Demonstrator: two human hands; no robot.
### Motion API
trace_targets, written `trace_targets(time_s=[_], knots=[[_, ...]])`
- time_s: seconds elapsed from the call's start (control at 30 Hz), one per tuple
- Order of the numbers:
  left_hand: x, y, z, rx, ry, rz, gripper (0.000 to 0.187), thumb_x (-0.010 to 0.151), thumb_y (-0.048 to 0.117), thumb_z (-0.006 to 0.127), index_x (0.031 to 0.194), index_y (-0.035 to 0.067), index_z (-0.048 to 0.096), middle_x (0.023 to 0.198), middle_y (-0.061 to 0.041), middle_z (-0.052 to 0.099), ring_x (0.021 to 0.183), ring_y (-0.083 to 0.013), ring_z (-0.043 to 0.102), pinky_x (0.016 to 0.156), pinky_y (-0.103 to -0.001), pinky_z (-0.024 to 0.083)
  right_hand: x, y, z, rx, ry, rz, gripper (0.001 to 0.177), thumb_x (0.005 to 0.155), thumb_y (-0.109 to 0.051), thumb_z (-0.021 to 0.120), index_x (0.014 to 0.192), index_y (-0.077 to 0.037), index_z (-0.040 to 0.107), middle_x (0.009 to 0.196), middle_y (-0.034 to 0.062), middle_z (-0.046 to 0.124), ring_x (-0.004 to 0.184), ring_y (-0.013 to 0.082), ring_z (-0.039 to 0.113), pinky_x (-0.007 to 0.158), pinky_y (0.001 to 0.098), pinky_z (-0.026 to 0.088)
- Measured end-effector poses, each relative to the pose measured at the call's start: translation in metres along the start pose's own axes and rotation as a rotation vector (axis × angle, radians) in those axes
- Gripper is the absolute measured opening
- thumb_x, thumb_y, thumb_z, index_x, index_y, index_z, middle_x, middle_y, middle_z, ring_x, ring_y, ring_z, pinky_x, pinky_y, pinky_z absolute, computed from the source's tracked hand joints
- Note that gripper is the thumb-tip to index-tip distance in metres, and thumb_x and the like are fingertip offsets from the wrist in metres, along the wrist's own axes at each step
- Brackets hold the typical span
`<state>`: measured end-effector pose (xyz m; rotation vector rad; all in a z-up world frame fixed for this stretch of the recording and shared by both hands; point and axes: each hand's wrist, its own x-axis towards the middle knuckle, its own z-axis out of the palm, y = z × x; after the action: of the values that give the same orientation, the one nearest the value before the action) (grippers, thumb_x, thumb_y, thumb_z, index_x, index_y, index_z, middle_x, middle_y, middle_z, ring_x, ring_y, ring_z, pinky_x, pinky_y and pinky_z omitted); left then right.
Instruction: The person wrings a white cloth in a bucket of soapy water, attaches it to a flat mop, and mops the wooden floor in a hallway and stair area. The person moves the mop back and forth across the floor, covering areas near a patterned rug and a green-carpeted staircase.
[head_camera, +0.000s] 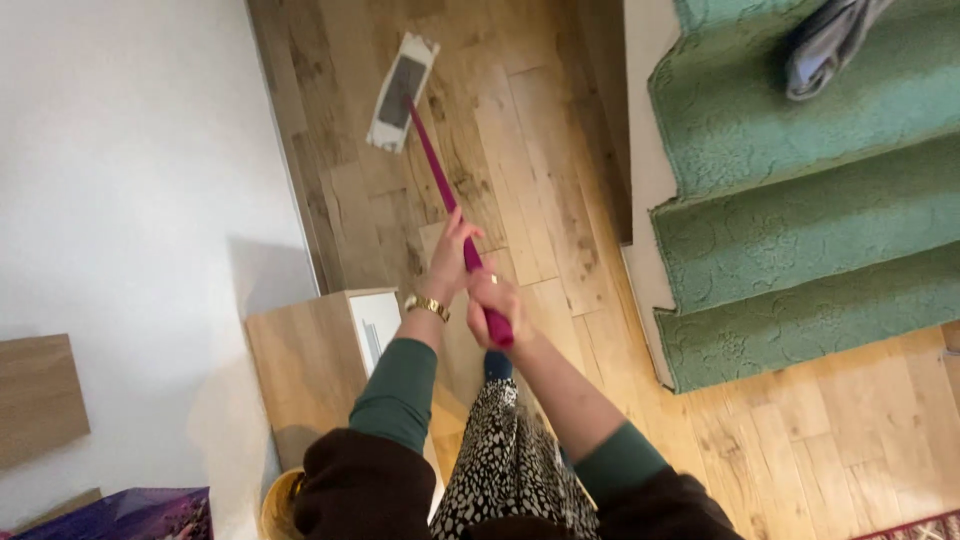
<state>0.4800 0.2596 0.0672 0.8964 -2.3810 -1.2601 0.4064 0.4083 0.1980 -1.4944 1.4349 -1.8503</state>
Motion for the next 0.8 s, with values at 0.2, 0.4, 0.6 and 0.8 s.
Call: trace_targets(time_s=[0.2,0.4,0.6,0.8], knots=[[-0.068,0.061,0.061,-0.002,-0.078,-0.062,0.062,0.061,0.034,0.097,0.105,0.013,0.059,0.161,-0.029,0.031,0.145,-0.0518,0.033,0.123,-0.052,0.03,-0.092,-0.103,-0.059,-0.035,-0.011,0.063,0.022,0.086,-0.014,0.06,0.065,-0.01,0.064,0.07,0.0064,0.063,0.065,0.0296,0.062,0.069,0.0378,0.054],[-0.155,0.139,0.188,0.255,-0.101,0.31,0.045,0.066,0.057,0.084,0.07,0.02,0.059,0.09,-0.001,0.058,0.099,-0.0239,0.058,0.092,-0.039,0.044,-0.21,-0.23,-0.153,-0.095,0.087,-0.013,0.026,0.095,-0.014,0.053,0.074,-0.002,0.064,0.071,0.0144,0.063,0.065,0.0397,0.064,0.069,0.0448,0.057],[-0.26,0.294,0.269,0.122,-0.482,0.397,0.04,0.077,0.03,0.055,0.041,0.018,0.042,0.043,0.001,0.049,0.05,-0.0211,0.046,0.079,-0.042,0.039,-0.328,-0.37,-0.235,-0.171,0.278,0.096,0.039,0.1,-0.019,0.046,0.069,-0.002,0.062,0.065,0.0093,0.065,0.06,0.0226,0.066,0.081,0.0417,0.061],[-0.316,0.375,0.308,-0.014,-0.594,0.367,0.055,0.1,0.026,0.047,0.048,0.024,0.028,0.044,0.009,0.021,0.045,-0.009,0.022,0.084,-0.03,0.042,-0.352,-0.442,-0.268,-0.122,0.506,0.14,0.043,0.098,-0.024,0.05,0.058,-0.008,0.046,0.055,0.005,0.047,0.051,0.0194,0.053,0.073,0.0384,0.054]])
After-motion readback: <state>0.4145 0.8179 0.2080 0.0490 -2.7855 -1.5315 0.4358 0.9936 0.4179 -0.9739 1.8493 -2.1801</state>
